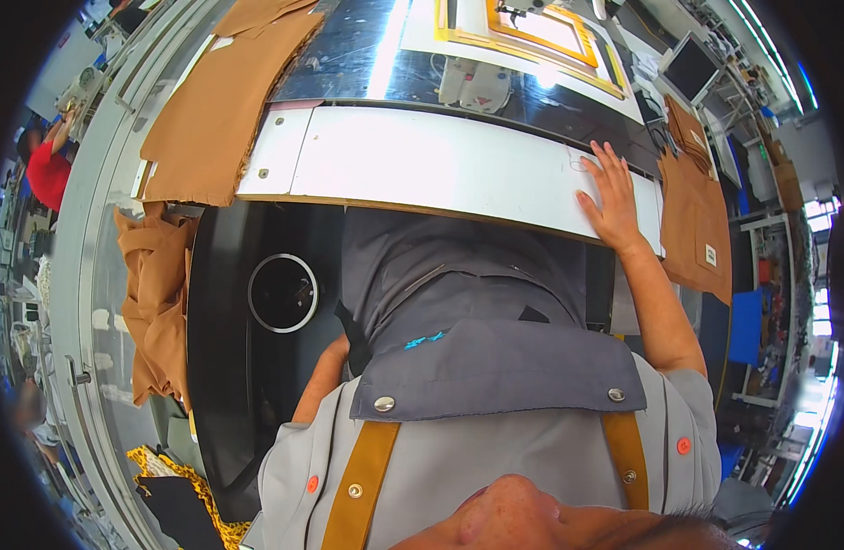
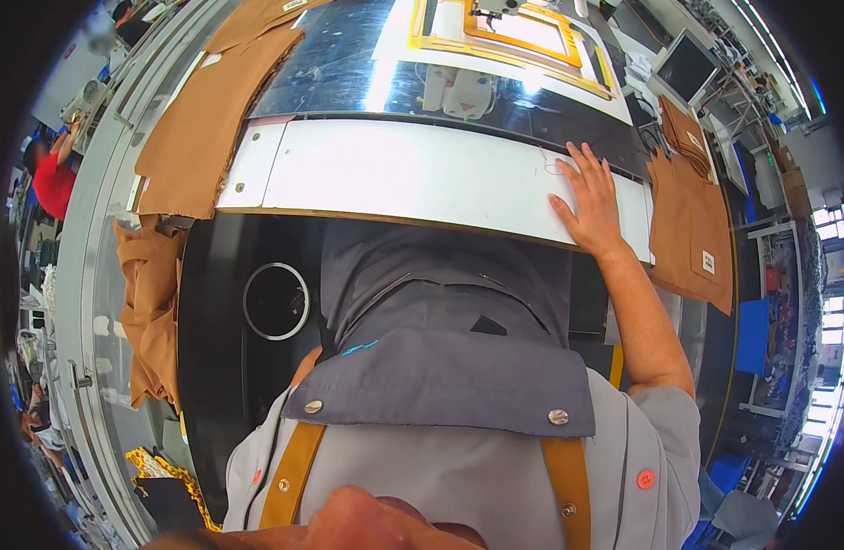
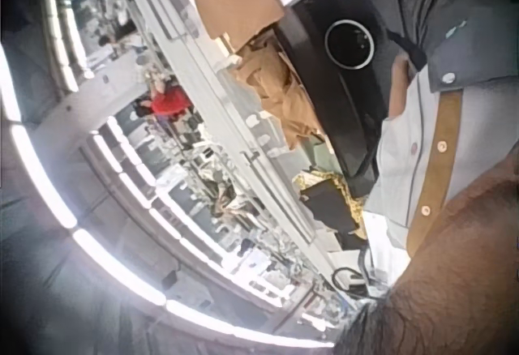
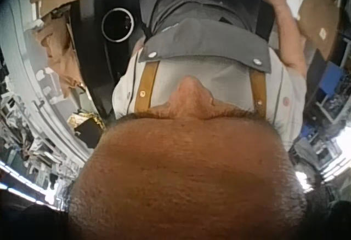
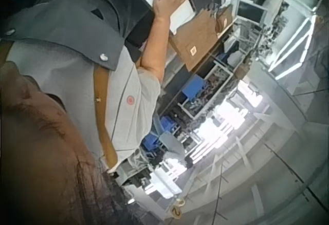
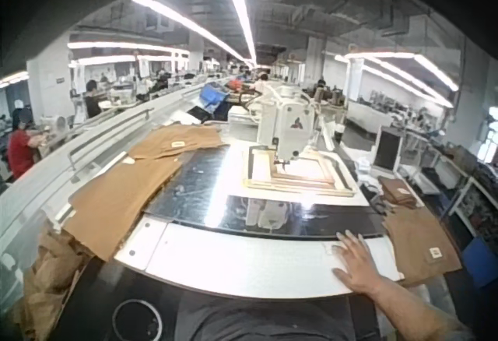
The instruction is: The person places a piece of fabric into a sewing machine, aligns a patch onto the fabric, and uses the sewing machine to stitch the patch onto the fabric.
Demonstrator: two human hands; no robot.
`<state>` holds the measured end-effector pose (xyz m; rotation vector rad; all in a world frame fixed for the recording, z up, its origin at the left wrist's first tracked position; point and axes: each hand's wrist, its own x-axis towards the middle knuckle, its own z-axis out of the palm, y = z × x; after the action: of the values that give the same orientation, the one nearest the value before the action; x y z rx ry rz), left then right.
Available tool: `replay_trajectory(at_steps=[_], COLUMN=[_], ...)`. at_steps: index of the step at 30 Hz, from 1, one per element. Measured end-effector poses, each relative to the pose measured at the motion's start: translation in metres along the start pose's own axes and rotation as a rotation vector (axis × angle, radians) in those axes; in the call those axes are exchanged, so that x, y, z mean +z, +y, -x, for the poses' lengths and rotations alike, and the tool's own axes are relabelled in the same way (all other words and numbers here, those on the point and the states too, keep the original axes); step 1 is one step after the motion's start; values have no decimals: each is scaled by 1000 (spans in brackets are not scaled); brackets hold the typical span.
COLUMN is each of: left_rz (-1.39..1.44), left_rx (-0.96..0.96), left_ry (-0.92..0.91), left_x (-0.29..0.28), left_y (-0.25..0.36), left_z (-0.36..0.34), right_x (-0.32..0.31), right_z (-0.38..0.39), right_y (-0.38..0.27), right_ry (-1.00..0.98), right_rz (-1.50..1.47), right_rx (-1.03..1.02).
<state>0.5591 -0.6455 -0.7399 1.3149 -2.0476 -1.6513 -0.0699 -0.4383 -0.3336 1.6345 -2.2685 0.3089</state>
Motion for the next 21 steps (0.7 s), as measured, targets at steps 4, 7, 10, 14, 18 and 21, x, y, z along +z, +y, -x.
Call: replay_trajectory(at_steps=[4,7,10,14,18,21], left_rz=[72,-140,485,790,179,91], left_rx=[76,555,17,227,-5,49], left_ry=[46,74,-219,-201,-195,-154], left_x=[35,15,15,1,-22,-5], left_y=[156,293,321,354,285,272], left_z=[-132,-137,-145,-135,-138,-145], right_x=[2,4,11,4,-2,-2], right_z=[5,7,0,0,-6,-2], right_y=[4,9,8,7,4,10], right_ry=[5,12,50,58,96,82], right_rz=[-5,-59,-103,-142,-174,-230], right_rx=[20,42,3,27,27,63])
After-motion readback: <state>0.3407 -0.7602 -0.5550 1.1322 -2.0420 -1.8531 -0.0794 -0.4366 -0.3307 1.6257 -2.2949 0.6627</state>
